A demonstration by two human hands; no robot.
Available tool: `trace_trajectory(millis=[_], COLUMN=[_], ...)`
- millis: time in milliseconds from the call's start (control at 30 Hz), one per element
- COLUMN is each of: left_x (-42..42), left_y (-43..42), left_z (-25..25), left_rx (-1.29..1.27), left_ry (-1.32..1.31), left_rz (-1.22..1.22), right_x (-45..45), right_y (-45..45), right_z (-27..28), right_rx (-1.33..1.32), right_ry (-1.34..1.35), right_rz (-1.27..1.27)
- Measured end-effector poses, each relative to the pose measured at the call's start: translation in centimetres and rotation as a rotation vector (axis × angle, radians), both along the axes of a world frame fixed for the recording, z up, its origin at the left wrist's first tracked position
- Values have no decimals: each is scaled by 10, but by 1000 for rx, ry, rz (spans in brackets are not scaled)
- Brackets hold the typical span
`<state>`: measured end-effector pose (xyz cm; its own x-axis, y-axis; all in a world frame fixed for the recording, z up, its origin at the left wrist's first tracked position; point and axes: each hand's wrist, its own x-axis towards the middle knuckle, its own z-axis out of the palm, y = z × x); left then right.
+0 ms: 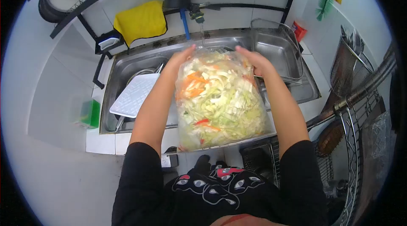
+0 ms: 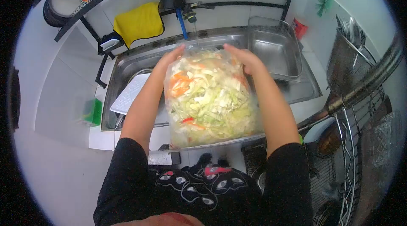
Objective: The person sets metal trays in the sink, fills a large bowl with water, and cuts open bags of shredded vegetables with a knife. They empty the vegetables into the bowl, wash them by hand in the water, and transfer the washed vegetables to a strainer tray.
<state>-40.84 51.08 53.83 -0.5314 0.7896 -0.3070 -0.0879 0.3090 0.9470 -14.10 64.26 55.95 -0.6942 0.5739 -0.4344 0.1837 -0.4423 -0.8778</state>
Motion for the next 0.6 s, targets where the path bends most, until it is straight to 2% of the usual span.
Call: trace_trajectory(millis=[33, 67, 133, 167, 233, 267, 333, 467, 567, 600], left_x=[5, 10, 15, 13, 14, 14, 38, 53, 49, 50], left_y=[0, -1, -1, 0, -1, -3, -21, -36, -39, -40], left_z=[9, 16, 33, 33, 33, 33, 57, 62, 60, 64], left_rx=[-81, -58, -9, 41, 139, 232, 418, 471, 469, 454], left_ry=[136, 287, 589, 565, 509, 310, -94, -112, -127, -126], left_rz=[-22, -69, -166, -113, -8, 28, 92, 116, 119, 128], right_x=[-5, -6, -7, -7, -8, -8, -3, 12, 22, 23], right_y=[8, 15, 9, 6, 8, 7, 5, -9, -9, -9], right_z=[-5, -10, 2, 8, 1, -2, -5, 4, 12, 17], right_rx=[125, 255, 507, 635, 535, 479, 509, 540, 449, 385], right_ry=[-106, -208, -233, -246, -22, 89, 127, 208, 222, 305], right_rz=[75, 149, 180, 194, 11, -78, -154, -92, -124, -131])
